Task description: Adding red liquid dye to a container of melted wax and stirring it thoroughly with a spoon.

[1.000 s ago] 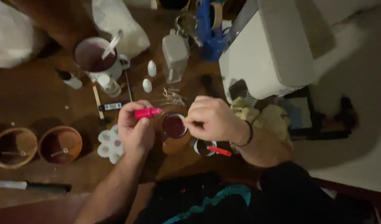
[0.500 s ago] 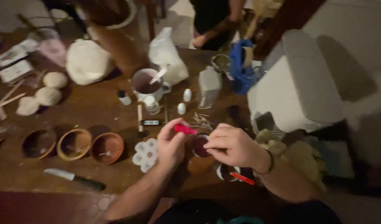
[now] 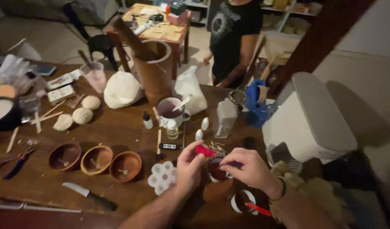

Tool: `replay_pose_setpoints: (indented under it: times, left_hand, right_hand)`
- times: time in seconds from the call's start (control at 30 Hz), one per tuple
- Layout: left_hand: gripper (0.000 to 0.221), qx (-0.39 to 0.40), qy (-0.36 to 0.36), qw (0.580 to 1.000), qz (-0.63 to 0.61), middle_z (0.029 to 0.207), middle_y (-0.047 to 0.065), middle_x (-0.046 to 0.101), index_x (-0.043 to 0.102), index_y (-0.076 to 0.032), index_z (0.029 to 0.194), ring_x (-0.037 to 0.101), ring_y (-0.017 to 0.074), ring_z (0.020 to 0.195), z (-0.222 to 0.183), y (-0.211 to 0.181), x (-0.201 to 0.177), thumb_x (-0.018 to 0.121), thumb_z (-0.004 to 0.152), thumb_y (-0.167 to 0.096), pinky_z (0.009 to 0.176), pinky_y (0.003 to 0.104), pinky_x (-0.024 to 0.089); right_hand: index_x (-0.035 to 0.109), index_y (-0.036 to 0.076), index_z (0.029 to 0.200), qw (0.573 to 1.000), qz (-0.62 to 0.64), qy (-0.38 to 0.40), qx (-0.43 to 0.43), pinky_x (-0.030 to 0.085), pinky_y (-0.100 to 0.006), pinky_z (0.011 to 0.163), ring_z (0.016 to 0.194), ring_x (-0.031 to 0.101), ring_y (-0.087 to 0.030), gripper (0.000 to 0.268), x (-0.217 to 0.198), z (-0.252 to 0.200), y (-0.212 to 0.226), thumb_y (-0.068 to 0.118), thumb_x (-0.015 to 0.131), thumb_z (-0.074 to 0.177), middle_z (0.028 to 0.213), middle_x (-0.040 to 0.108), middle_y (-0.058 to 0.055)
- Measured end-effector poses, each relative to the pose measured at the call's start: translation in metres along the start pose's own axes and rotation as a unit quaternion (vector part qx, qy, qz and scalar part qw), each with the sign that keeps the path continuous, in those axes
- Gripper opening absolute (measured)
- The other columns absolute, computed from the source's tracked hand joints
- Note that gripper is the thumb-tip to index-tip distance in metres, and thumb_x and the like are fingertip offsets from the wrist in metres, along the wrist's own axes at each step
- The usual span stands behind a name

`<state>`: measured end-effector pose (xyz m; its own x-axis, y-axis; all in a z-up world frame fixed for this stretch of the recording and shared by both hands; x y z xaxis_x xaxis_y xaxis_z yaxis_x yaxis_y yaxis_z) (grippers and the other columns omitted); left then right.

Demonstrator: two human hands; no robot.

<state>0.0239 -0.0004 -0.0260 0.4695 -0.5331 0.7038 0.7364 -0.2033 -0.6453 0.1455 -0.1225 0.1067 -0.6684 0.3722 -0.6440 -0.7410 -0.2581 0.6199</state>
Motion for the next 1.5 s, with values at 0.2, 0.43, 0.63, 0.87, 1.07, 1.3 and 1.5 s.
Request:
replay_pose_setpoints:
  times: [0.2, 0.43, 0.63, 0.87, 1.07, 1.3, 1.5]
  left_hand:
    - [0.04, -0.02, -0.042, 0.999, 0.007, 0.107, 0.023, 0.069, 0.065, 0.005, 0.127, 0.07, 0.0296, 0.089, 0.001, 0.0, -0.002, 0.067, 0.087, 0.004, 0.087, 0.041, 0.061]
    - [0.043, -0.045, -0.029, 0.997, -0.057, 0.109, 0.026, 0.069, 0.061, 0.004, 0.131, 0.073, 0.0378, 0.09, 0.001, 0.008, -0.007, 0.071, 0.089, -0.001, 0.086, 0.046, 0.062]
    - [0.042, -0.026, -0.01, 0.999, -0.023, 0.111, 0.024, 0.067, 0.06, 0.005, 0.132, 0.068, 0.0326, 0.096, 0.001, 0.008, -0.008, 0.069, 0.091, 0.001, 0.09, 0.046, 0.061]
    - [0.041, -0.043, -0.026, 0.999, -0.013, 0.108, 0.021, 0.067, 0.061, 0.005, 0.132, 0.069, 0.0313, 0.094, 0.0, 0.006, -0.004, 0.067, 0.091, 0.001, 0.09, 0.044, 0.062]
    - [0.04, -0.027, -0.002, 1.0, 0.001, 0.108, 0.022, 0.066, 0.061, 0.004, 0.131, 0.07, 0.034, 0.092, 0.004, 0.005, -0.002, 0.068, 0.092, -0.001, 0.091, 0.043, 0.06]
    - [0.044, 0.009, -0.007, 1.0, -0.013, 0.109, 0.032, 0.062, 0.057, 0.013, 0.132, 0.069, 0.034, 0.095, 0.004, 0.027, -0.021, 0.066, 0.089, 0.004, 0.082, 0.049, 0.067]
    - [0.043, 0.008, 0.007, 1.0, -0.02, 0.108, 0.032, 0.062, 0.057, 0.013, 0.133, 0.071, 0.0342, 0.093, 0.005, 0.026, -0.021, 0.064, 0.091, 0.005, 0.081, 0.046, 0.068]
  right_hand:
    - [0.076, 0.012, 0.083, 1.0, 0.008, -0.003, -0.014, 0.053, -0.029, 0.064, 0.067, 0.068, -0.016, 0.004, -0.004, -0.002, -0.004, 0.011, 0.079, 0.086, 0.076, 0.071, -0.003]
    - [0.069, 0.009, 0.082, 0.997, -0.008, -0.035, -0.073, 0.052, -0.032, 0.067, 0.07, 0.063, -0.019, 0.011, -0.014, 0.001, 0.003, 0.001, 0.074, 0.087, 0.078, 0.07, -0.002]
    - [0.072, 0.008, 0.08, 0.997, 0.028, -0.023, -0.072, 0.056, -0.031, 0.069, 0.072, 0.067, -0.018, 0.011, -0.01, -0.001, 0.002, 0.001, 0.076, 0.087, 0.082, 0.076, -0.002]
    - [0.066, 0.009, 0.075, 0.996, 0.01, -0.029, -0.084, 0.05, -0.031, 0.063, 0.067, 0.06, -0.018, 0.017, -0.016, -0.001, 0.003, -0.002, 0.073, 0.084, 0.076, 0.07, -0.001]
    - [0.072, 0.009, 0.079, 0.996, 0.029, -0.018, -0.087, 0.054, -0.03, 0.066, 0.07, 0.064, -0.018, 0.012, -0.011, -0.003, 0.0, 0.0, 0.076, 0.086, 0.083, 0.076, -0.001]
    - [0.071, 0.007, 0.073, 0.995, 0.021, -0.059, -0.074, 0.055, -0.038, 0.056, 0.063, 0.068, -0.031, 0.01, -0.017, 0.001, -0.005, 0.001, 0.076, 0.079, 0.074, 0.076, -0.008]
    - [0.072, 0.009, 0.071, 0.995, 0.067, -0.028, -0.063, 0.054, -0.036, 0.055, 0.062, 0.068, -0.029, 0.011, -0.013, -0.002, -0.004, 0.002, 0.076, 0.078, 0.072, 0.075, -0.007]
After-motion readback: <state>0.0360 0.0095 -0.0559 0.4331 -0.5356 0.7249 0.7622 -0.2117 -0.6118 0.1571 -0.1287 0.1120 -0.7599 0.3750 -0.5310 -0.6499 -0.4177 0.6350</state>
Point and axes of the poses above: each hand's wrist, its own z-axis towards the middle knuckle, its own x-axis out of the palm, y = z × x, the point moved 3 cm from there along z, towards the middle knuckle
